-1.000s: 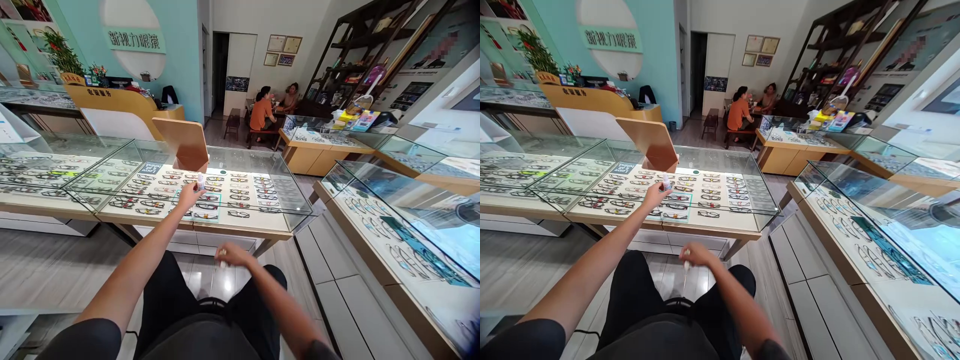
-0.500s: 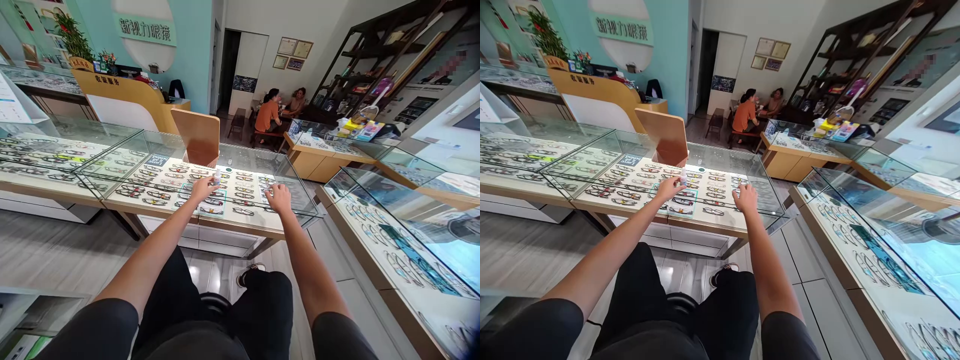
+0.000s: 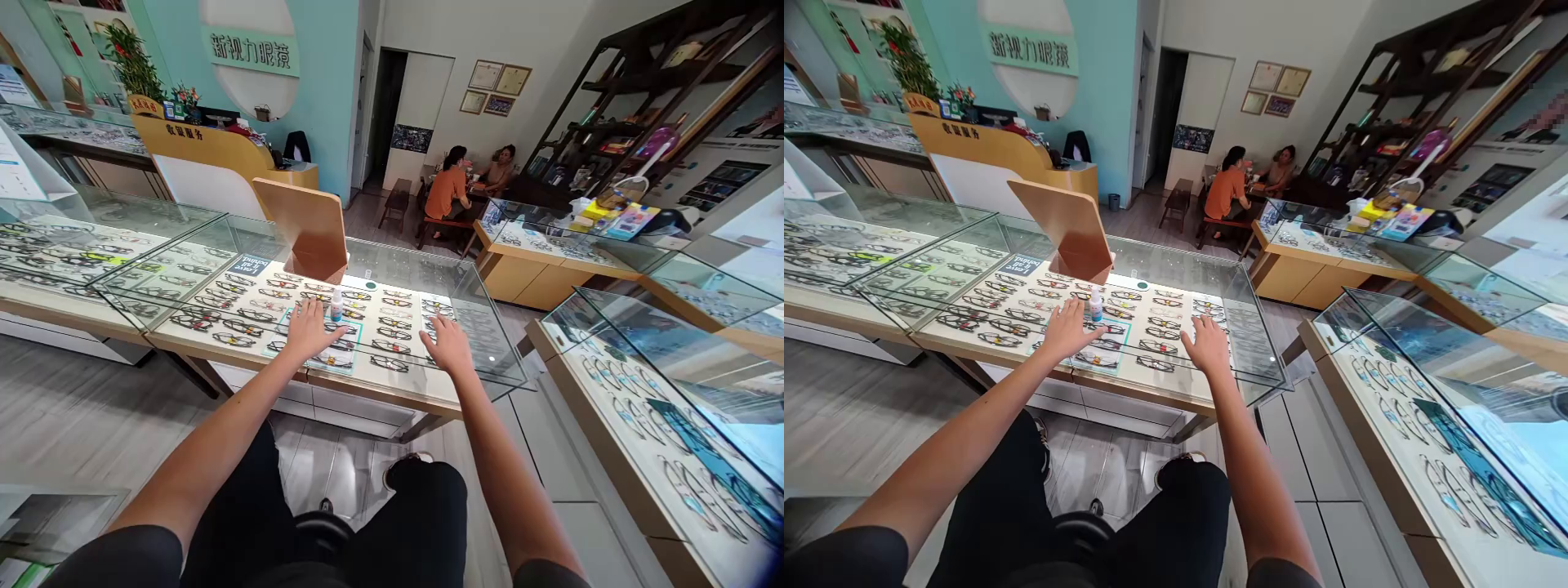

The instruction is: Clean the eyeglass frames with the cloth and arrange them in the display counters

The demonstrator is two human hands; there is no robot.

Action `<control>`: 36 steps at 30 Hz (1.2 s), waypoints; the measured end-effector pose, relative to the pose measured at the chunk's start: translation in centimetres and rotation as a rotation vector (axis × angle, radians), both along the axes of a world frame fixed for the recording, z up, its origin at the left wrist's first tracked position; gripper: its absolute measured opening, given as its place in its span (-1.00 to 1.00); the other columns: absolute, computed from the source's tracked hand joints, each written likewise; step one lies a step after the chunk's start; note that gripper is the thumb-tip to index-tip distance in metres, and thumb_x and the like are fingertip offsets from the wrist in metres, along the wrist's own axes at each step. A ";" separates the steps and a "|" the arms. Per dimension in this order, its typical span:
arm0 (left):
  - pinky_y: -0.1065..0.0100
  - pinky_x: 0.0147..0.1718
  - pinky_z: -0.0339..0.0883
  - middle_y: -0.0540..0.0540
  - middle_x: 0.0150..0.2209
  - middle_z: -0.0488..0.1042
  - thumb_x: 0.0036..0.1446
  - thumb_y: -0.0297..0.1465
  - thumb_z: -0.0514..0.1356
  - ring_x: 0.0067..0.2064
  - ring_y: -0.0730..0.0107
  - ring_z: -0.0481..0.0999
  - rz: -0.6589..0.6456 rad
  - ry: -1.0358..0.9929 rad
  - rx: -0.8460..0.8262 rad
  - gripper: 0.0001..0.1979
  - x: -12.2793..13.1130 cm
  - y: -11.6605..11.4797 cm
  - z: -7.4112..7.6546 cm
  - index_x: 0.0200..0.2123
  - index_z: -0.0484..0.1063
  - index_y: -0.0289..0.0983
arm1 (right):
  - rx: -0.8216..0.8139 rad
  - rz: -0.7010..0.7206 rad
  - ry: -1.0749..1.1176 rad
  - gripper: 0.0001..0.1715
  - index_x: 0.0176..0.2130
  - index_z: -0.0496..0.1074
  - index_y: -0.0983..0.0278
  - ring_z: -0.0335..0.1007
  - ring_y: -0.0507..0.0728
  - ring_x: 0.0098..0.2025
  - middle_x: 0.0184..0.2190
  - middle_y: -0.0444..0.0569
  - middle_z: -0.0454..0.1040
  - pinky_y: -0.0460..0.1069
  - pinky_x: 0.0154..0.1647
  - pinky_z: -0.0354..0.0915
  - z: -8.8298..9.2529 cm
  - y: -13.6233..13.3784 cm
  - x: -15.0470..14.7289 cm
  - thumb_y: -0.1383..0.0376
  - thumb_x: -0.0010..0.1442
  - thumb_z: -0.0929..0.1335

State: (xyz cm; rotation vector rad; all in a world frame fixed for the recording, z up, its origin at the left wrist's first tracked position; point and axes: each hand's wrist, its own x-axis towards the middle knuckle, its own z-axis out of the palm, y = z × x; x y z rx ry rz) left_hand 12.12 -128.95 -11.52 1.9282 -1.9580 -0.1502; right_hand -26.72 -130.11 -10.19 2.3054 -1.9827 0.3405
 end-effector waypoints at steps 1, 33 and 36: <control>-0.22 0.65 -0.20 -0.46 0.67 0.02 0.27 0.34 0.18 0.70 -0.36 -0.02 -0.011 0.003 0.005 0.17 0.1 0.0 -0.2 0.63 0.17 -0.39 | -0.012 0.010 -0.005 -0.24 0.48 0.40 0.38 0.28 0.49 0.53 0.54 0.33 0.35 0.33 0.51 0.25 -0.2 0.0 -0.1 -0.03 0.58 0.21; -0.21 0.57 -0.33 -0.77 0.66 -0.38 -0.04 -0.15 0.70 0.70 -0.53 -0.44 0.268 0.618 -0.163 0.38 -0.9 -16.6 4.3 0.59 0.03 -0.65 | -0.061 0.028 -0.082 -0.33 0.37 0.51 0.29 0.37 0.45 0.47 0.44 0.24 0.50 0.32 0.46 0.32 -0.7 -0.2 -1.5 -0.02 0.53 0.27; -0.20 0.54 -0.28 -0.77 0.66 -0.33 0.01 -0.24 0.68 0.70 -0.45 -0.50 0.297 0.651 -0.173 0.17 -2.9 -17.5 3.4 0.51 0.22 -0.64 | -0.060 0.028 -0.082 -0.33 0.37 0.51 0.30 0.37 0.45 0.47 0.43 0.24 0.51 0.33 0.47 0.32 -0.7 -0.2 -1.5 -0.02 0.53 0.27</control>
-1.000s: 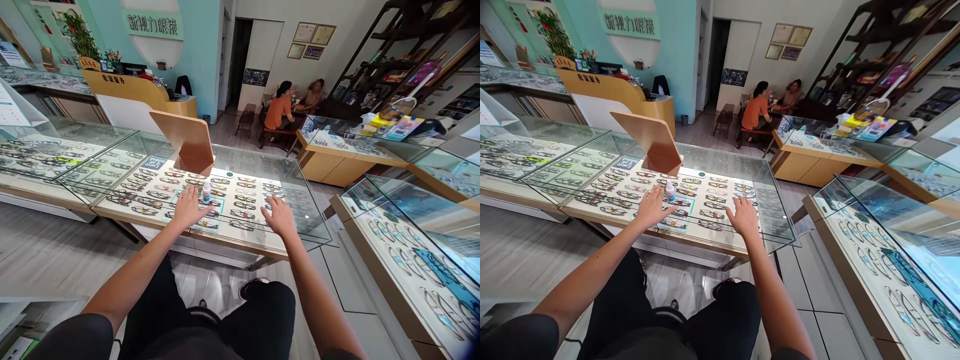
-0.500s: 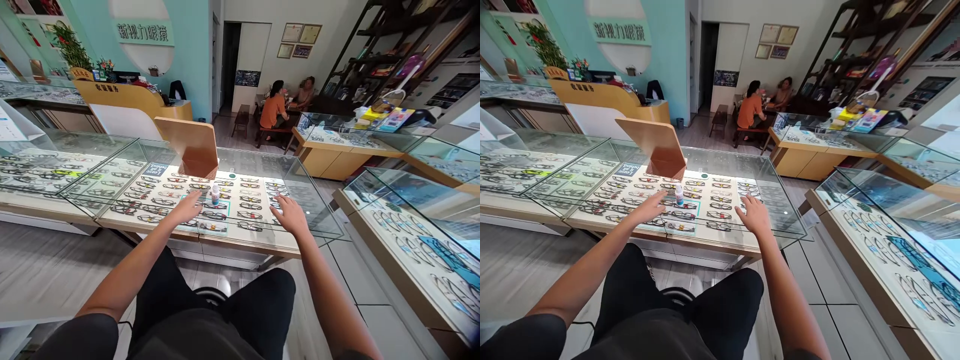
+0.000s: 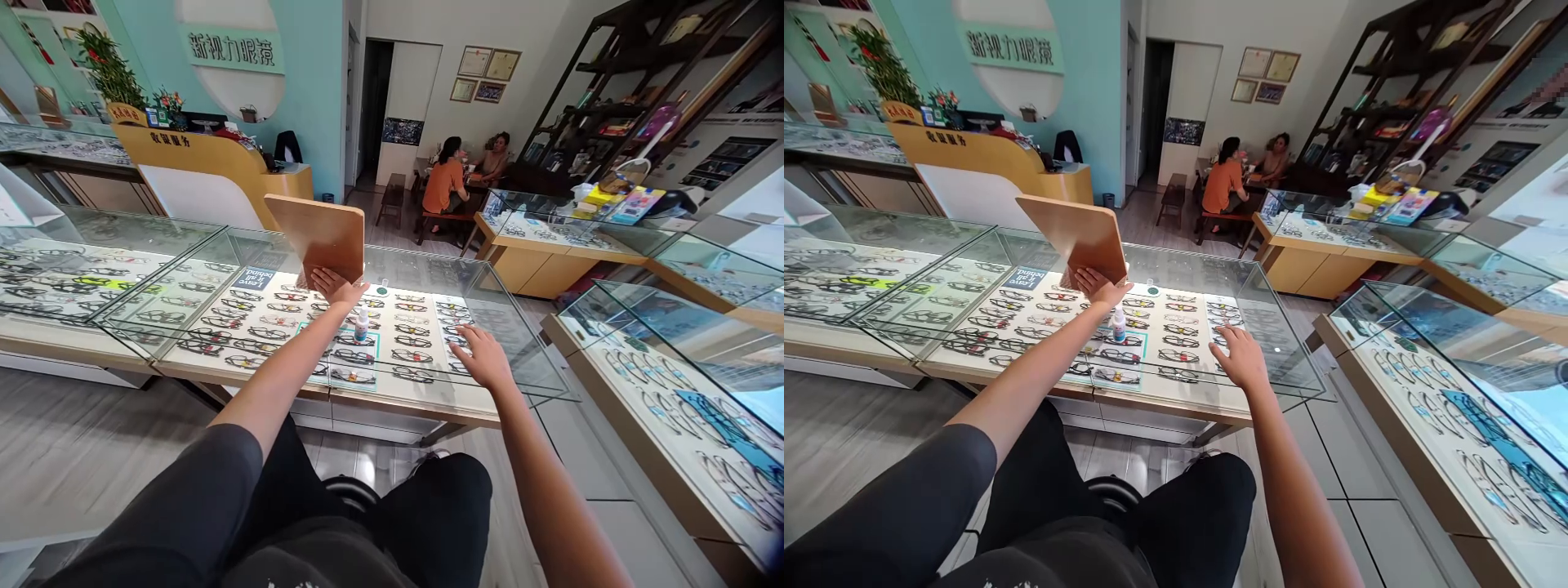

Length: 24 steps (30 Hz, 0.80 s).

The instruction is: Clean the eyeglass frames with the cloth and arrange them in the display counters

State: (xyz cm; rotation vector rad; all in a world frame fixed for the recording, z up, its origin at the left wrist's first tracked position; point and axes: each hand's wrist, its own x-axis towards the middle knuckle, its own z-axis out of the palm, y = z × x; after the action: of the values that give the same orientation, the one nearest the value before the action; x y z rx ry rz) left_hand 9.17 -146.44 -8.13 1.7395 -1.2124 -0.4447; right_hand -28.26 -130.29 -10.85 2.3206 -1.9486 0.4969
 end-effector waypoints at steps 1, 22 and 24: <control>-0.18 0.53 -0.24 -0.76 0.66 -0.26 0.11 -0.27 0.63 0.71 -0.40 -0.49 -0.020 -0.010 0.009 0.03 -0.3 -0.1 -0.2 0.46 0.29 -0.63 | -0.002 0.001 0.000 -0.33 0.37 0.51 0.29 0.37 0.45 0.47 0.43 0.24 0.51 0.33 0.47 0.32 0.0 0.0 0.0 -0.02 0.53 0.27; -0.26 0.56 -0.57 -0.89 0.62 -0.43 0.23 -0.34 0.50 0.68 -0.56 -0.48 0.125 -0.178 0.132 0.24 13.9 -3.2 1.2 0.57 -0.22 -0.90 | -0.064 0.052 -0.024 -0.28 0.31 0.54 0.24 0.46 0.46 0.41 0.37 0.23 0.56 0.35 0.44 0.35 -1.5 -0.7 -1.6 -0.14 0.53 0.21; -0.25 0.55 -0.59 -0.87 0.63 -0.42 0.23 -0.34 0.50 0.68 -0.54 -0.47 0.141 -0.174 0.143 0.23 16.4 -3.2 1.5 0.57 -0.22 -0.90 | -0.058 0.051 -0.025 -0.27 0.31 0.54 0.25 0.47 0.46 0.40 0.36 0.24 0.57 0.35 0.44 0.36 -1.5 -0.7 -1.7 -0.14 0.52 0.21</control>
State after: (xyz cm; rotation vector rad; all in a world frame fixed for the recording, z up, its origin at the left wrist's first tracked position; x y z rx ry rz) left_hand 25.55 -149.63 -6.59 2.0065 -1.1929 -0.3076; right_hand -29.92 -130.98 -12.31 2.3442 -1.8640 0.5819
